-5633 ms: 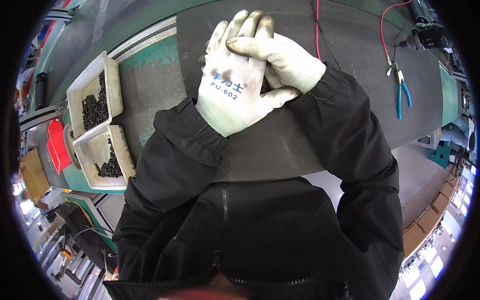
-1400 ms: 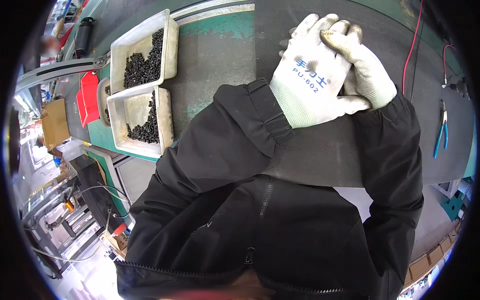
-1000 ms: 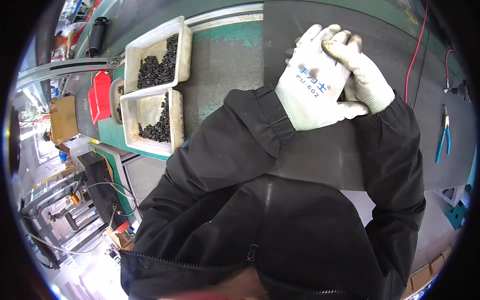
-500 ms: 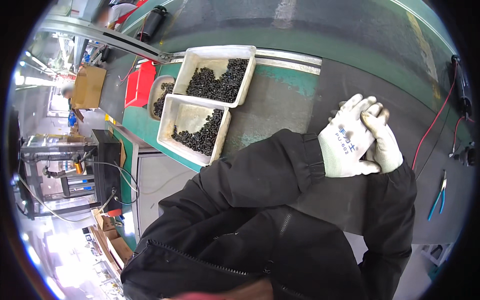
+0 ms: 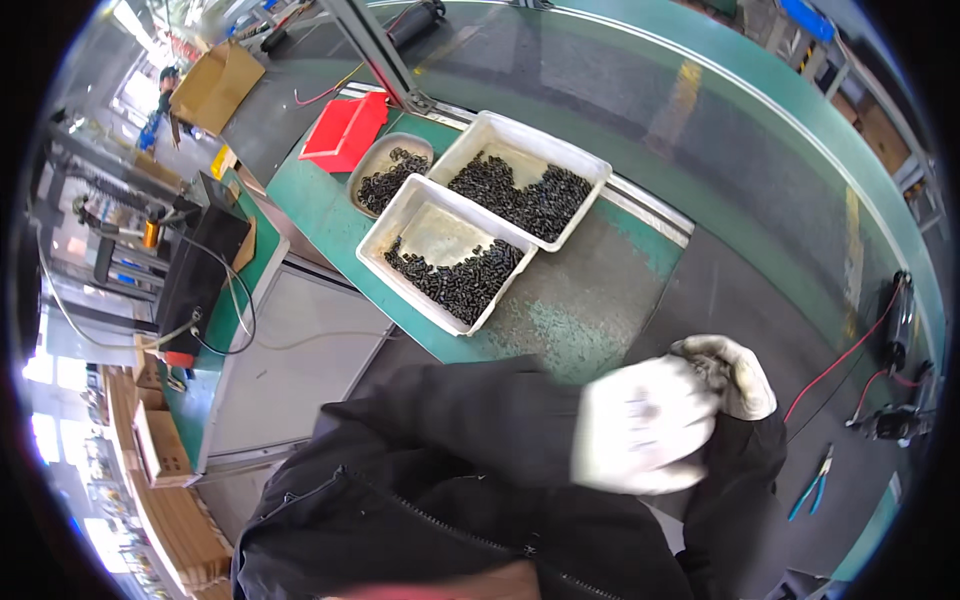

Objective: Assembling electronic motors by attaching cooling fans using a power screwdriver and pliers.

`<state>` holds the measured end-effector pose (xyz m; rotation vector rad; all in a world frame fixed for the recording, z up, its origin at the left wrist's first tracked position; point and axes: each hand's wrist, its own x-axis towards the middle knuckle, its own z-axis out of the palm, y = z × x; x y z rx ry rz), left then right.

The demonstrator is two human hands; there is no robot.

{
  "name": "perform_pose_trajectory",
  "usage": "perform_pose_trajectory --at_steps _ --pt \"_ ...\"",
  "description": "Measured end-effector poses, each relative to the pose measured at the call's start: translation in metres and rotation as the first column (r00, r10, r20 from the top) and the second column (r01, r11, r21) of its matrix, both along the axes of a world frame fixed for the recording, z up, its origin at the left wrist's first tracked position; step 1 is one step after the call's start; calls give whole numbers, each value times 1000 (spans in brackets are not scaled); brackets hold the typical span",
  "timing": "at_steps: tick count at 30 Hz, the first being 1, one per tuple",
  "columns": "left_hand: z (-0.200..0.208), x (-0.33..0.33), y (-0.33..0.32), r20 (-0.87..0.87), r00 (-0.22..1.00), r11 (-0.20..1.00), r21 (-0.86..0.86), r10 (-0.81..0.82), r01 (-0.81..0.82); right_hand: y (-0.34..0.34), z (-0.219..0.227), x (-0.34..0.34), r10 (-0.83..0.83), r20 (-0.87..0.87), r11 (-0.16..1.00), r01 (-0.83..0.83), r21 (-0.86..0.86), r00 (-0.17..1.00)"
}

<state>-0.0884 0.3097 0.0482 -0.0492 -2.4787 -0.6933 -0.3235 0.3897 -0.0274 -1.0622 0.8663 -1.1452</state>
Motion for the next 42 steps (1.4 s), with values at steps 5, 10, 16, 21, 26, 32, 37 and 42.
perform_pose_trajectory --at_steps 5,10,16,21,26,32,37,42 --pt "29 212 -107 -307 397 486 317 865 -814 -14 7 20 -331 227 936 289 199 916" --pt "-33 372 -247 17 -181 -180 200 983 -963 -129 93 56 -333 -33 943 332 -19 942" --pt "-108 396 -326 232 -254 -250 -44 939 -967 -400 133 161 51 -225 982 -90 -166 973" --pt "-121 383 -328 214 -264 -197 -289 940 -937 -556 71 248 74 -389 997 -57 54 918" --pt "-108 391 -326 207 -254 -181 -317 945 -931 -669 6 303 266 45 929 -269 253 963" --pt "-104 388 -325 200 -222 -150 -323 954 -935 -712 -14 366 172 -8 966 -167 198 985" --pt "-100 382 -329 221 -188 -113 -313 957 -943 -735 -8 359 174 2 956 -169 238 985" --pt "-97 385 -327 225 -197 -119 -317 954 -941 -741 -11 374 138 222 945 -195 261 965"
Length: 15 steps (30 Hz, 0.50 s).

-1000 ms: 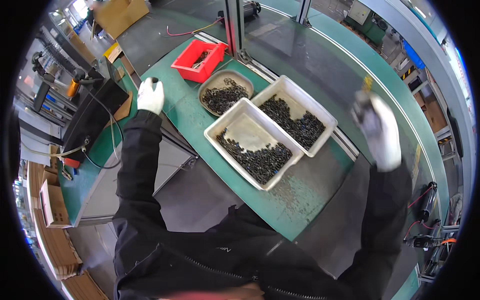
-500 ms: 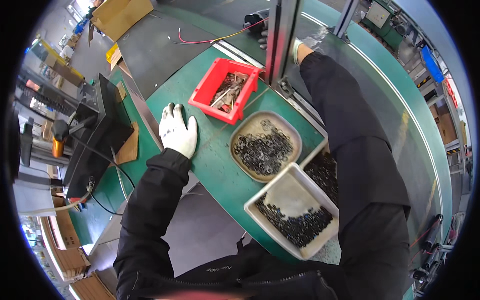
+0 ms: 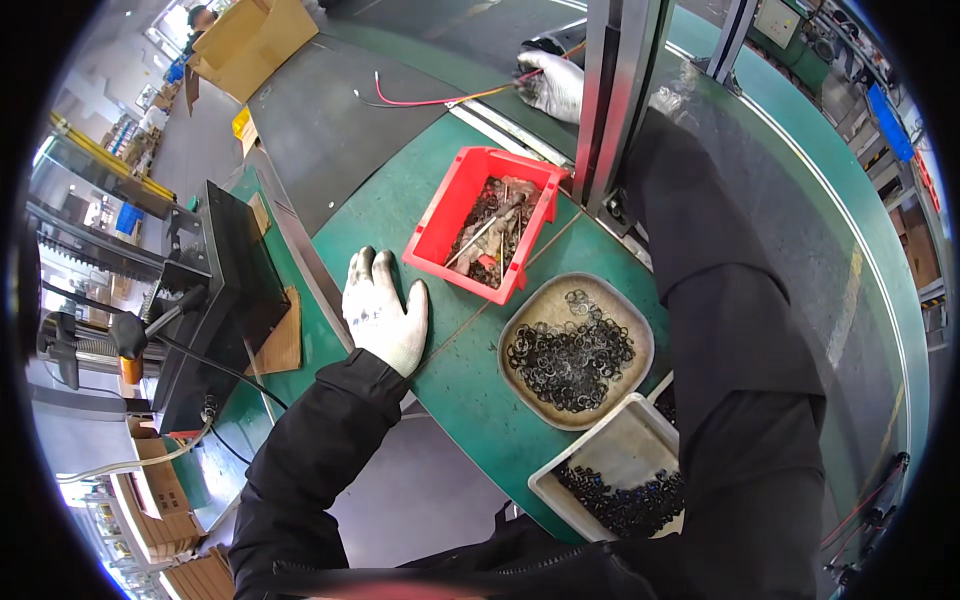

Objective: Assembling electronic motors by attaching cooling fans using a power screwdriver and pliers.

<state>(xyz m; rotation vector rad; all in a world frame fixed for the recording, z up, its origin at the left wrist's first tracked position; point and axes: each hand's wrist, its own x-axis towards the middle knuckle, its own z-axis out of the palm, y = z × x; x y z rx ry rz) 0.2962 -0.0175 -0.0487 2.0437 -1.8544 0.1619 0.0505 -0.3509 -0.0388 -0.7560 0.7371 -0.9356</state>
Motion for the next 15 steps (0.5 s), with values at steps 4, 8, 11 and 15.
perform_pose_trajectory --at_steps 4,8,11,15 --pt "2 -2 -3 -3 1000 1000 -3 -15 15 -2 -3 -12 5 -45 997 -8 -74 999" --pt "-2 -2 -3 20 1000 1000 -18 -11 11 17 -17 -58 -872 -353 353 -64 -934 339" --pt "-4 -5 -8 9 1000 998 65 6 -7 17 9 -143 -698 -708 680 -211 -702 107" --pt "-3 -1 -2 34 999 998 56 25 -26 85 78 -193 -658 -715 694 -178 -698 236"
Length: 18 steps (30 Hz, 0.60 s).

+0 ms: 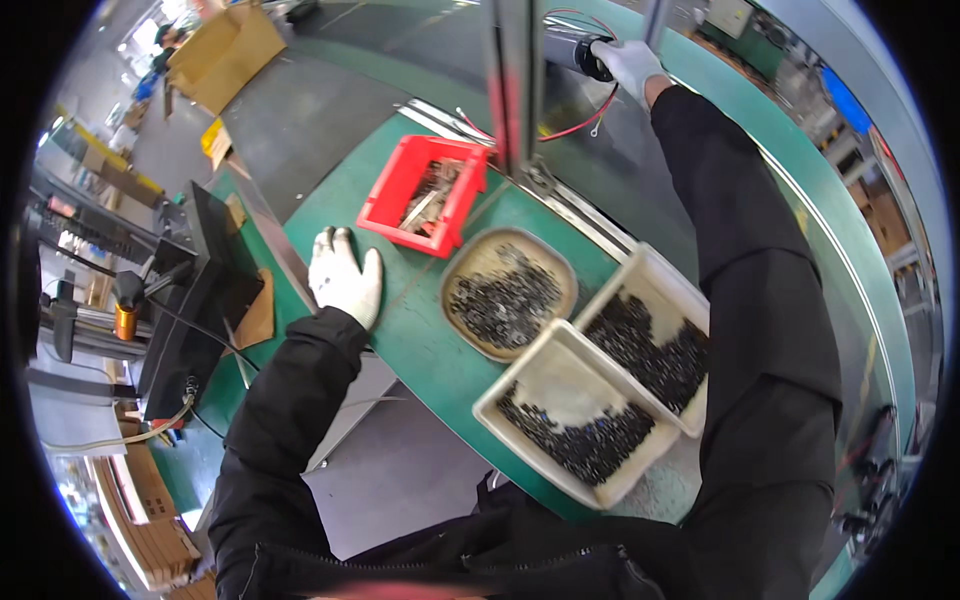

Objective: Assembling electronic motors by attaching cooling fans using a power screwdriver and pliers.

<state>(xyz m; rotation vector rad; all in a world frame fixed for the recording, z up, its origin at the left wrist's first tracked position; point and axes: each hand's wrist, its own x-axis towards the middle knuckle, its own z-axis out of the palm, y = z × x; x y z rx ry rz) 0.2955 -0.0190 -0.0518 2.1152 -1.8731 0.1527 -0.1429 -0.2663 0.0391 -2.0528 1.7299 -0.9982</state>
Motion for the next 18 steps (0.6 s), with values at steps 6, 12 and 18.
perform_pose_trajectory --at_steps 6,12,18 --pt "-5 8 2 33 999 996 -77 -37 39 156 61 -64 -114 43 979 105 173 993" --pt "-11 5 -8 72 994 993 -84 -80 86 324 66 -135 -375 17 885 353 303 927" --pt "-18 20 -14 20 998 995 -78 -66 68 492 81 -127 -617 100 740 532 412 781"
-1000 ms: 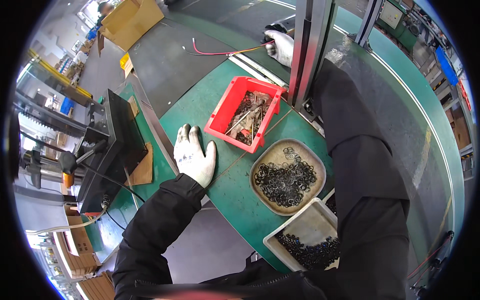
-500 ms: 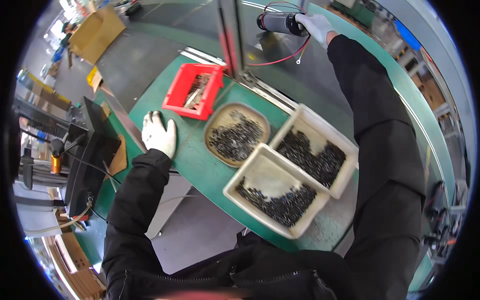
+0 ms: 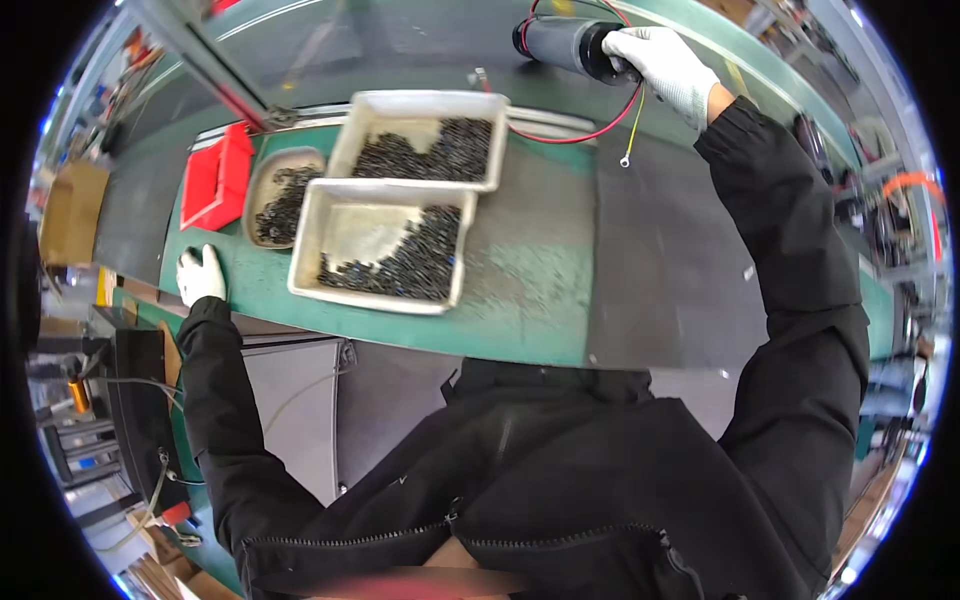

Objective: Assembling electronic motors by attaching cooling fans using a power screwdriver and pliers.

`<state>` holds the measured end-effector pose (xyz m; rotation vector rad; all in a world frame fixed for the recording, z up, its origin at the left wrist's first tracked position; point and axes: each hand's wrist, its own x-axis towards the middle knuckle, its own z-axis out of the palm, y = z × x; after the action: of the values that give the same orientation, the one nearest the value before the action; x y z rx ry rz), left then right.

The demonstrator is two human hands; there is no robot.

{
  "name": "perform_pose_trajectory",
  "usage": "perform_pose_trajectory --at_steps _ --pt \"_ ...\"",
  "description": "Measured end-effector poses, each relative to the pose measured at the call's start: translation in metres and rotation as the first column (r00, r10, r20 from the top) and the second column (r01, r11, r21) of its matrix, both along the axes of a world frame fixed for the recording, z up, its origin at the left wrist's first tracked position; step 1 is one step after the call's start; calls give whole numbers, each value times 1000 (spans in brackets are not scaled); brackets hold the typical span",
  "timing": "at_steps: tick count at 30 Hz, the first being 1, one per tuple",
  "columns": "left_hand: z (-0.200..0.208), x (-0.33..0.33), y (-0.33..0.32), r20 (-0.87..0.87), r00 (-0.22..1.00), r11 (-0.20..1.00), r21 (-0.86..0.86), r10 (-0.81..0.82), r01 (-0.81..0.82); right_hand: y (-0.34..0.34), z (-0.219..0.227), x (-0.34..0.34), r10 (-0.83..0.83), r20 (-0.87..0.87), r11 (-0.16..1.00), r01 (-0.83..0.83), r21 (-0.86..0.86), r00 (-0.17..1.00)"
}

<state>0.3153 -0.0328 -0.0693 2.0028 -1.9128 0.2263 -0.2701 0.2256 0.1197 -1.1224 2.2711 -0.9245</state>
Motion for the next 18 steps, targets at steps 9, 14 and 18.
perform_pose_trajectory --at_steps 9,14,18 --pt "137 -197 273 -560 493 732 -363 -666 577 159 -40 22 -39 184 981 73 -181 982" --pt "54 -374 373 -439 152 284 -252 -886 925 186 -60 58 -77 258 962 139 -235 963" --pt "56 -384 421 -529 -118 -49 -143 -841 989 202 -88 70 -82 337 935 190 -301 938"
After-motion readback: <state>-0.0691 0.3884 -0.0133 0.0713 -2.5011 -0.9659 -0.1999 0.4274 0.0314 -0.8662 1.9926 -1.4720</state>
